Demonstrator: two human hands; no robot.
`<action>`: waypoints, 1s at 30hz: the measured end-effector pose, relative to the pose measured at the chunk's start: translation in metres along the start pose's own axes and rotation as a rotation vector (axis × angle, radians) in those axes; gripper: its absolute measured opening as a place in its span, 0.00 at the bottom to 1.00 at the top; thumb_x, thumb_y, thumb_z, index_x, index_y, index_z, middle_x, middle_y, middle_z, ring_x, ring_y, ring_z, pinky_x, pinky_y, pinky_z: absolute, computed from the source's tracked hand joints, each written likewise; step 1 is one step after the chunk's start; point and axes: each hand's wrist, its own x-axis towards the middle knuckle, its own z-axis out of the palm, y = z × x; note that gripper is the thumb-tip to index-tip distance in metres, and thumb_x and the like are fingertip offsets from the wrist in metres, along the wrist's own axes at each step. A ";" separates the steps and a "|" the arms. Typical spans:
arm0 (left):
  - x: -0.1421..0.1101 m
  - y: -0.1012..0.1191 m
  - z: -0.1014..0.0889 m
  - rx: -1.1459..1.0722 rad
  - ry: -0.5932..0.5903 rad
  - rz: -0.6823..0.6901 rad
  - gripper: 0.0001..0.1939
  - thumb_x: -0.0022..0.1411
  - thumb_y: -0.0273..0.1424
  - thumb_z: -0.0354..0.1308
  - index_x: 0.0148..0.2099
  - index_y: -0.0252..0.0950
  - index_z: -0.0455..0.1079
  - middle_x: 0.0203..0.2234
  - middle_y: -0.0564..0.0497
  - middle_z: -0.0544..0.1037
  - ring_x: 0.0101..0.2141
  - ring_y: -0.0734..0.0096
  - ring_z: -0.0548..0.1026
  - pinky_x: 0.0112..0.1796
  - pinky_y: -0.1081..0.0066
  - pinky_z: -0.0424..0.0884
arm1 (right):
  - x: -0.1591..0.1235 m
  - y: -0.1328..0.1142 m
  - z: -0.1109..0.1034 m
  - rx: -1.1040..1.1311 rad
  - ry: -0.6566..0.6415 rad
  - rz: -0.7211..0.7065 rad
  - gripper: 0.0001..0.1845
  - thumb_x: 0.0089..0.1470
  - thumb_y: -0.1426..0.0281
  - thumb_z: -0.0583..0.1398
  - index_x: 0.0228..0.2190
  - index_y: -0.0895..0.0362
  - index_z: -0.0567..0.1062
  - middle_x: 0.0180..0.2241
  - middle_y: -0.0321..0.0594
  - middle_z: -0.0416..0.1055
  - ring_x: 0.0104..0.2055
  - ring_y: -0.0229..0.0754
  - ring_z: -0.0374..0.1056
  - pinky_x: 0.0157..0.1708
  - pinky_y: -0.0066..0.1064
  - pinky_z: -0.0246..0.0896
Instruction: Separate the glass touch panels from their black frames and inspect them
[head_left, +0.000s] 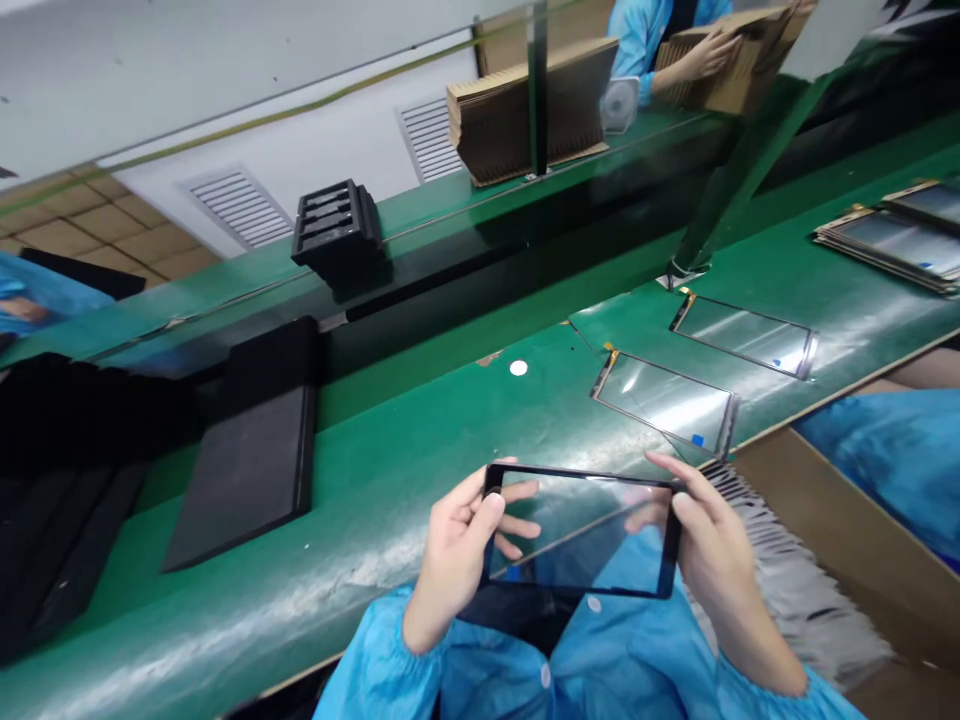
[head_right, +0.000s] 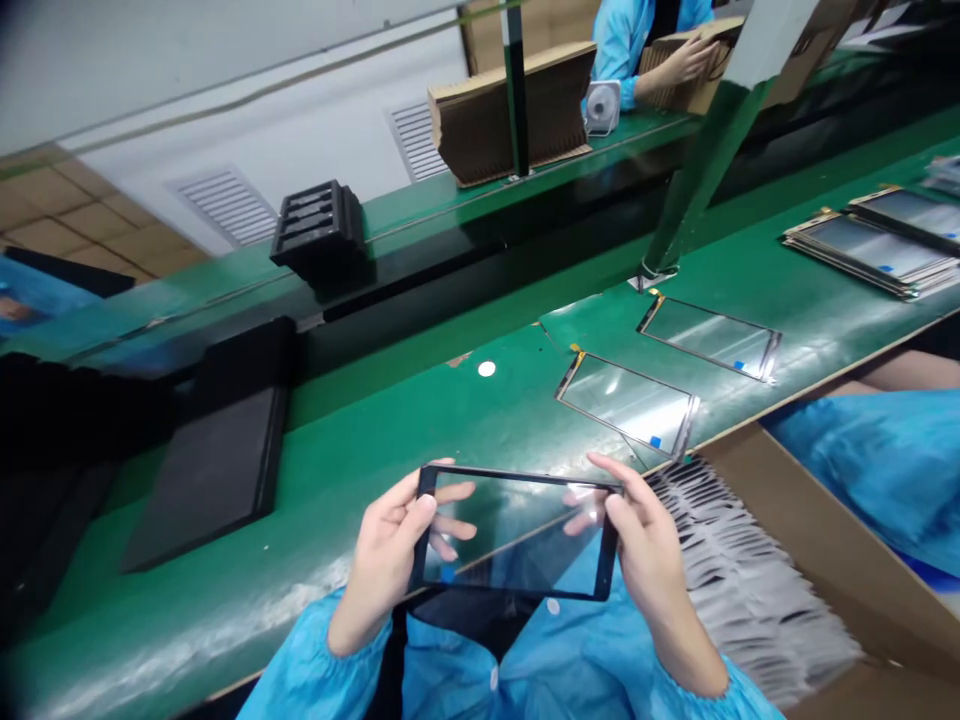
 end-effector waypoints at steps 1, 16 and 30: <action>0.000 -0.001 -0.001 0.000 0.007 -0.003 0.29 0.68 0.45 0.65 0.63 0.31 0.72 0.47 0.32 0.85 0.31 0.58 0.87 0.24 0.75 0.79 | -0.001 -0.002 0.001 -0.007 0.008 0.018 0.24 0.63 0.54 0.65 0.56 0.52 0.75 0.29 0.40 0.84 0.28 0.49 0.81 0.34 0.37 0.77; 0.005 0.037 -0.017 0.959 -0.212 0.498 0.18 0.69 0.34 0.62 0.59 0.48 0.79 0.59 0.46 0.80 0.60 0.49 0.75 0.64 0.52 0.65 | -0.009 -0.045 0.029 -0.167 -0.140 0.052 0.16 0.59 0.54 0.68 0.41 0.53 0.81 0.29 0.44 0.85 0.25 0.49 0.81 0.29 0.38 0.78; 0.009 -0.038 -0.009 -0.032 -0.210 -0.112 0.33 0.67 0.48 0.65 0.67 0.35 0.69 0.52 0.32 0.83 0.41 0.55 0.86 0.34 0.70 0.80 | 0.001 0.008 0.054 0.069 -0.125 0.249 0.50 0.55 0.53 0.72 0.70 0.54 0.57 0.38 0.44 0.84 0.31 0.48 0.82 0.32 0.36 0.76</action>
